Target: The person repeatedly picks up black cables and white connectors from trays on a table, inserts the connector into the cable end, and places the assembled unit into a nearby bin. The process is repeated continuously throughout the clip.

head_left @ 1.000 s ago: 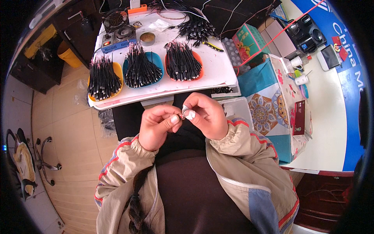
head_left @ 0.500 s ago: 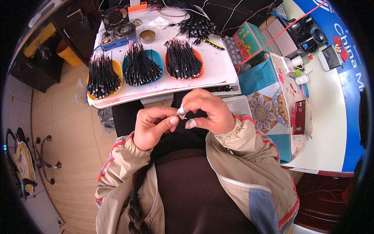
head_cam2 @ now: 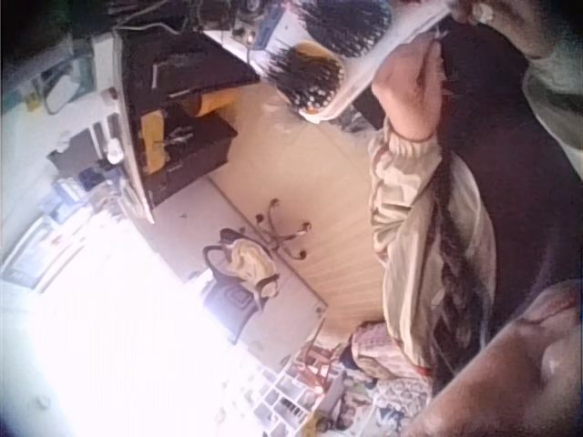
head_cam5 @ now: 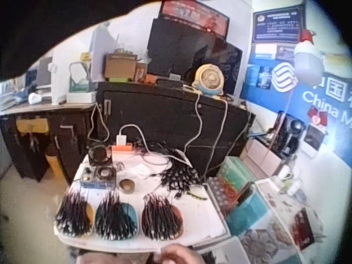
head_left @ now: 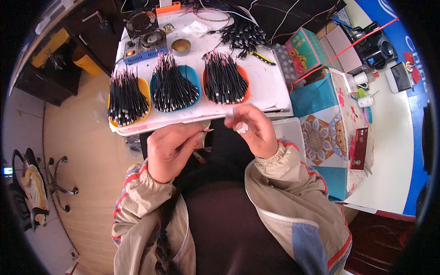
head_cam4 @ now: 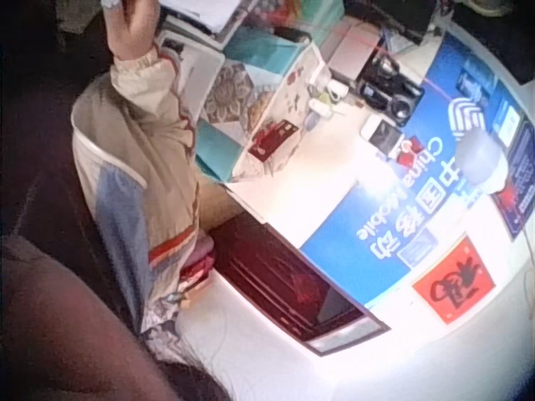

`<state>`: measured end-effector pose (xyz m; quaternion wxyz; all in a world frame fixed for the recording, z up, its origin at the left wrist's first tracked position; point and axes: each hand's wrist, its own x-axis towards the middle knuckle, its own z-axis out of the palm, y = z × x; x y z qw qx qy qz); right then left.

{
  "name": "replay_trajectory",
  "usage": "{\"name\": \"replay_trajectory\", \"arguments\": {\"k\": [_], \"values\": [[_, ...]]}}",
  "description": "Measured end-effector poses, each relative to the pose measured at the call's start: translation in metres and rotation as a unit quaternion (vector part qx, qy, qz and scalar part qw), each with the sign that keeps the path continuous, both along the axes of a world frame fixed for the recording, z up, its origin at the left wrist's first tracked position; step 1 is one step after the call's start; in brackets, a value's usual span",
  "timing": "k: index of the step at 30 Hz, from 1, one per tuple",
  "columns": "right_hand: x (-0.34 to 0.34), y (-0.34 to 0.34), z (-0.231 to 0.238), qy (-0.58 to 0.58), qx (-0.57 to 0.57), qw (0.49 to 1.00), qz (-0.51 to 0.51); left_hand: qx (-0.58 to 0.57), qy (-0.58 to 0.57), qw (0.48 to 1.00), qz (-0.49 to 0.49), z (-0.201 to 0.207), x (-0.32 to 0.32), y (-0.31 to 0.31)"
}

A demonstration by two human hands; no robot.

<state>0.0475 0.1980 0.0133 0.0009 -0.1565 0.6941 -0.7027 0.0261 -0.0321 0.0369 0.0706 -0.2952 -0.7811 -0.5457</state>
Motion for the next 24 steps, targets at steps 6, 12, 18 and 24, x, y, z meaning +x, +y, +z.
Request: {"name": "replay_trajectory", "arguments": {"k": [6, 12, 18, 24], "values": [[0.001, 0.024, -0.042, 0.073, 0.244, 0.967, 0.022, -0.145, 0.210, 0.966, 0.035, 0.038, -0.072, -0.008], [0.007, 0.025, -0.115, 0.111, 0.326, 0.938, 0.030, -0.402, 0.270, 0.875, 0.001, 0.014, -0.194, 0.000], [0.003, 0.027, -0.136, 0.097, 0.334, 0.937, 0.008, -0.527, 0.184, 0.829, -0.024, -0.034, -0.278, 0.022], [-0.004, 0.023, -0.134, 0.122, 0.327, 0.937, -0.004, -0.547, 0.168, 0.820, -0.025, -0.062, -0.304, 0.042]]}}
